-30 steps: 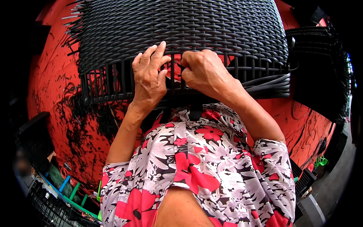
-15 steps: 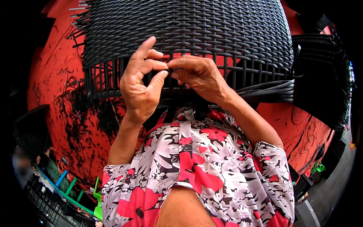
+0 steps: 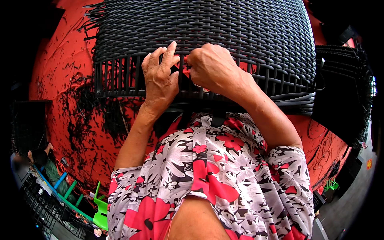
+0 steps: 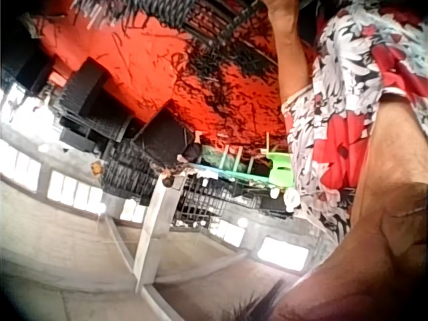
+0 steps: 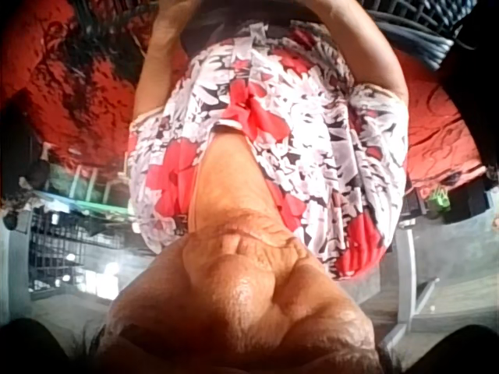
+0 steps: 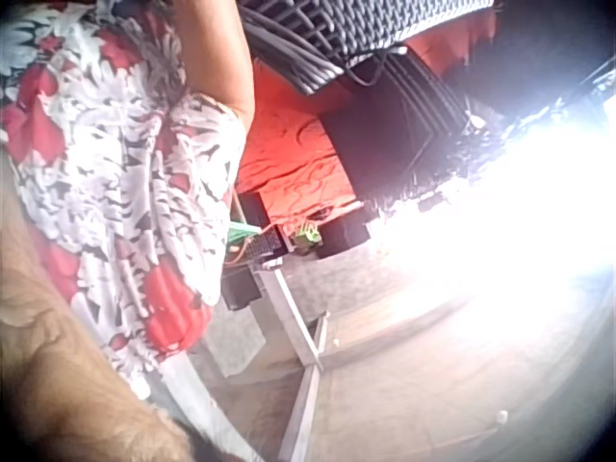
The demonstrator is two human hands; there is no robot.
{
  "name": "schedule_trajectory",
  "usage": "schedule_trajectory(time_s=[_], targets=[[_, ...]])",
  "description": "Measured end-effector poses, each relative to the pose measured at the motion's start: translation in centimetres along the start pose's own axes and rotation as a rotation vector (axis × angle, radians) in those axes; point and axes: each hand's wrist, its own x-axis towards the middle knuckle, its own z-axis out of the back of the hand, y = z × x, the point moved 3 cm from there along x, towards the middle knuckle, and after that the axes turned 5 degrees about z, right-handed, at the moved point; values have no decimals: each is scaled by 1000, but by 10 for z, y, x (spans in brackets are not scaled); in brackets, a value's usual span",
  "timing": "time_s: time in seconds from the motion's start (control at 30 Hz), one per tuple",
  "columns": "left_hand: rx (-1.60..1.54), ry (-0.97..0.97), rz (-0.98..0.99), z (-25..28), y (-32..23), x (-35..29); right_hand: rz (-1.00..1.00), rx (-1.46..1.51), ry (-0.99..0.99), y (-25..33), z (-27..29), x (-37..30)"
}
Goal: The person weaves a black synthetic strip through the frame of a piece of furniture, pulling it tight and tucking the end into the existing weave. The person then turns the furniture piece over and repeats the weaving process on another section.
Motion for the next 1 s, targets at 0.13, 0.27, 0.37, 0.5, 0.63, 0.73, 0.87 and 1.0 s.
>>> schedule_trajectory(time_s=[0.13, 0.27, 0.37, 0.5, 0.63, 0.73, 0.87, 1.0], targets=[[8, -9, -48, 2, 1, 2, 57, 13, 43, -2, 0, 7], [-370, 40, 220, 6, 7, 0, 65, 54, -95, -12, -12, 16], [-482, 12, 291, 25, -5, 1, 69, 141, -372, -13, 3, 3], [-545, -134, 154, 54, -15, 4, 336, 656, -257, 1, -13, 3], [-438, -169, 218, 57, -4, 3, -90, 743, -144, 6, -11, 3], [-74, -120, 112, 41, 19, -2, 6, 432, -230, 4, -11, 12], [40, -32, 45, 29, 18, 1, 40, 225, -106, 1, -21, 31], [-41, -21, 24, 32, 26, 5, 83, 337, -131, 2, -26, 34]])
